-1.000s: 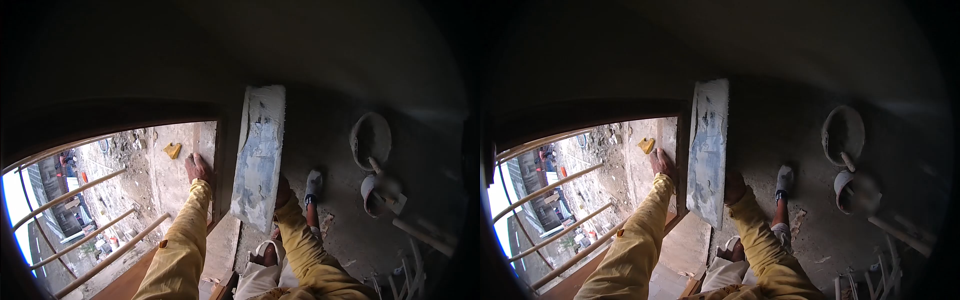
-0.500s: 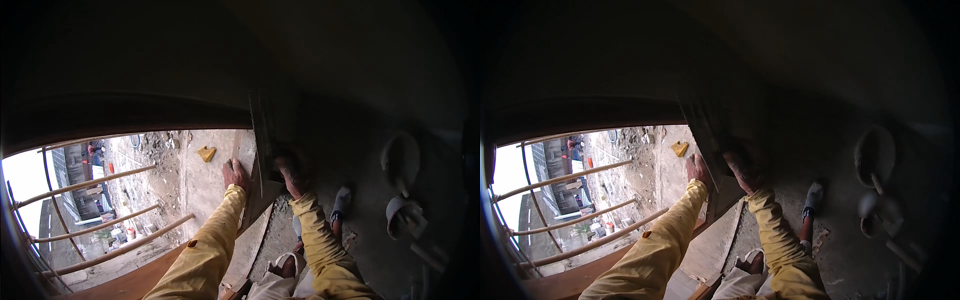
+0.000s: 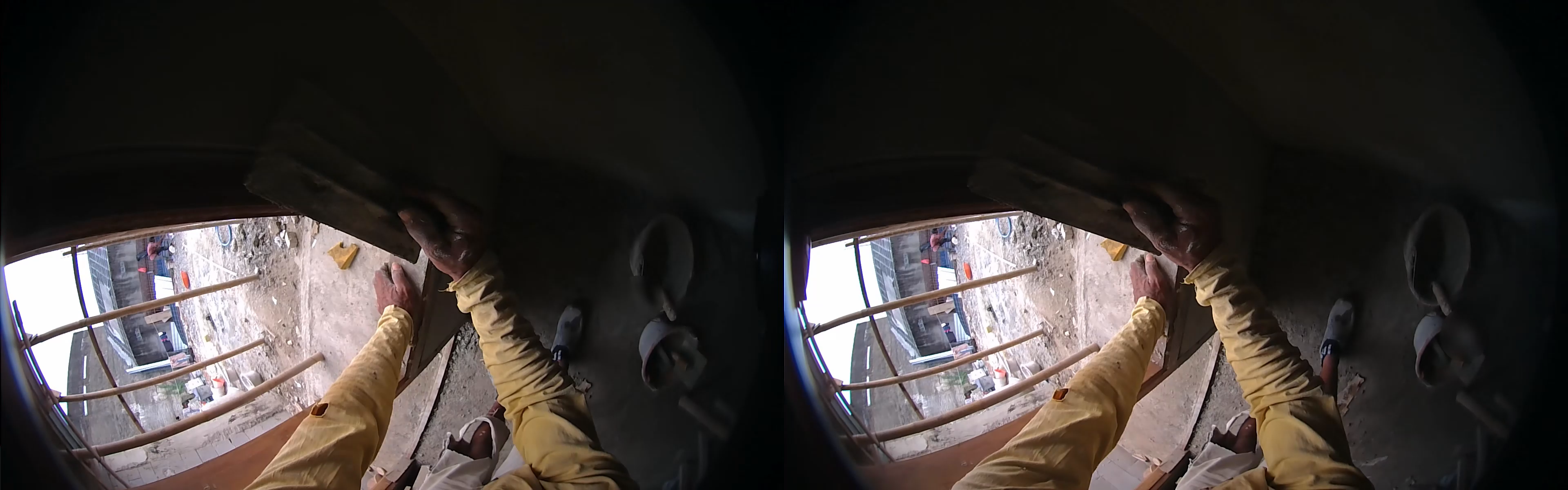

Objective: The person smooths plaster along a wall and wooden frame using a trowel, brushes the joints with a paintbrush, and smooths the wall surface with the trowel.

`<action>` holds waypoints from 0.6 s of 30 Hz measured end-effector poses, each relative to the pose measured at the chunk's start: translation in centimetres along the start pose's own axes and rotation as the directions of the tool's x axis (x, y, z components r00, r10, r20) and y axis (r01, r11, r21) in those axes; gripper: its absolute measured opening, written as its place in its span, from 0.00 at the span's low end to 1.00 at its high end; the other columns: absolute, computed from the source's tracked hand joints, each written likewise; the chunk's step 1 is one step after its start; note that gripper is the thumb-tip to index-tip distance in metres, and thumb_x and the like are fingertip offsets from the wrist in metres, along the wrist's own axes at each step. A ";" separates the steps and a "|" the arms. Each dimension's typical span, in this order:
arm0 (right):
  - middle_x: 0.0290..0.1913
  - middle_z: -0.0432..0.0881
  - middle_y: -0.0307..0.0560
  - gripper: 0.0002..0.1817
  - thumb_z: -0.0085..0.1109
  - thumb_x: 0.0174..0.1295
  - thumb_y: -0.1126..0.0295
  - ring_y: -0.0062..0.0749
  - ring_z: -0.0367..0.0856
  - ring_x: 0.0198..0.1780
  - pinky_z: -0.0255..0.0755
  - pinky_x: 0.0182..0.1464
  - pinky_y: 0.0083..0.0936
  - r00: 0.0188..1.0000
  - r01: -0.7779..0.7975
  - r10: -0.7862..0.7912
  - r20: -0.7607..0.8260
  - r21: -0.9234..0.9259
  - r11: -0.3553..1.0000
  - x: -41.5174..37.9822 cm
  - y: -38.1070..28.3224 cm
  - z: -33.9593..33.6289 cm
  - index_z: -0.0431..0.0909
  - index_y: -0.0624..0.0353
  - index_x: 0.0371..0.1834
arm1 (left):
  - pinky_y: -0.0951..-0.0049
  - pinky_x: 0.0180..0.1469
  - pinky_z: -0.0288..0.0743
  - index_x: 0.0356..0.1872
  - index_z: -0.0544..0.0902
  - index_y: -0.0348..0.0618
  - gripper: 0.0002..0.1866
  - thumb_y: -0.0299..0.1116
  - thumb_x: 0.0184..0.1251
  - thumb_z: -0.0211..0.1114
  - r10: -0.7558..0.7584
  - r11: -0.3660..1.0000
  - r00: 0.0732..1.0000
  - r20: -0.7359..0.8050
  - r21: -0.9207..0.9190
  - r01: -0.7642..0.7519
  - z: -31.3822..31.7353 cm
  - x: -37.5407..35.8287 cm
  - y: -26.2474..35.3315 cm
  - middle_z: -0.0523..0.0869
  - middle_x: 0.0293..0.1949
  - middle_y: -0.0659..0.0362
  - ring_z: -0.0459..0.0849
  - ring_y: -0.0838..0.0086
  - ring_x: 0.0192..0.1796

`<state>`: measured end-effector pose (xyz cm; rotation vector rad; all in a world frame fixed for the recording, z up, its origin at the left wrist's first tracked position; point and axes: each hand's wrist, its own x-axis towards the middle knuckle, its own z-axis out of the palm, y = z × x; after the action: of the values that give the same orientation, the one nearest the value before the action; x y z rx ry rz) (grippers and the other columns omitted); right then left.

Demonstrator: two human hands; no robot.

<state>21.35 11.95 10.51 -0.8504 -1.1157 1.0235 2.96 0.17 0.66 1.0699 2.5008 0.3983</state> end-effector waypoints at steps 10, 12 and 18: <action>0.28 0.81 0.46 0.07 0.67 0.58 0.69 0.36 0.81 0.27 0.74 0.31 0.28 0.994 -0.044 0.046 0.100 -0.018 0.999 1.3 -0.4 0.2 0.81 0.59 0.36 | 0.57 0.64 0.64 0.61 0.70 0.37 0.30 0.53 0.72 0.44 -0.050 0.999 0.999 0.008 0.005 0.050 0.1 0.0 -0.2 0.72 0.61 0.38 0.71 0.46 0.62; 0.28 0.82 0.44 0.09 0.65 0.58 0.70 0.31 0.80 0.28 0.75 0.32 0.26 0.946 0.291 -0.278 0.164 -0.062 0.955 1.5 -0.7 -0.1 0.82 0.60 0.41 | 0.56 0.61 0.65 0.60 0.71 0.40 0.26 0.48 0.71 0.47 0.384 0.857 0.913 0.142 0.313 -0.409 0.0 0.3 -0.8 0.73 0.58 0.39 0.71 0.45 0.61; 0.40 0.85 0.45 0.16 0.68 0.58 0.71 0.30 0.84 0.41 0.78 0.44 0.28 0.995 -0.041 0.031 0.095 0.112 0.993 -4.7 0.1 -1.4 0.79 0.60 0.49 | 0.55 0.61 0.65 0.60 0.72 0.37 0.29 0.52 0.71 0.46 0.322 0.907 0.938 0.127 0.244 -0.344 0.1 0.8 -1.4 0.74 0.58 0.38 0.72 0.45 0.60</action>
<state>22.19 7.49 8.67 -0.7402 -1.1123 1.1555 1.58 -0.14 -0.18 1.5957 2.3402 0.1090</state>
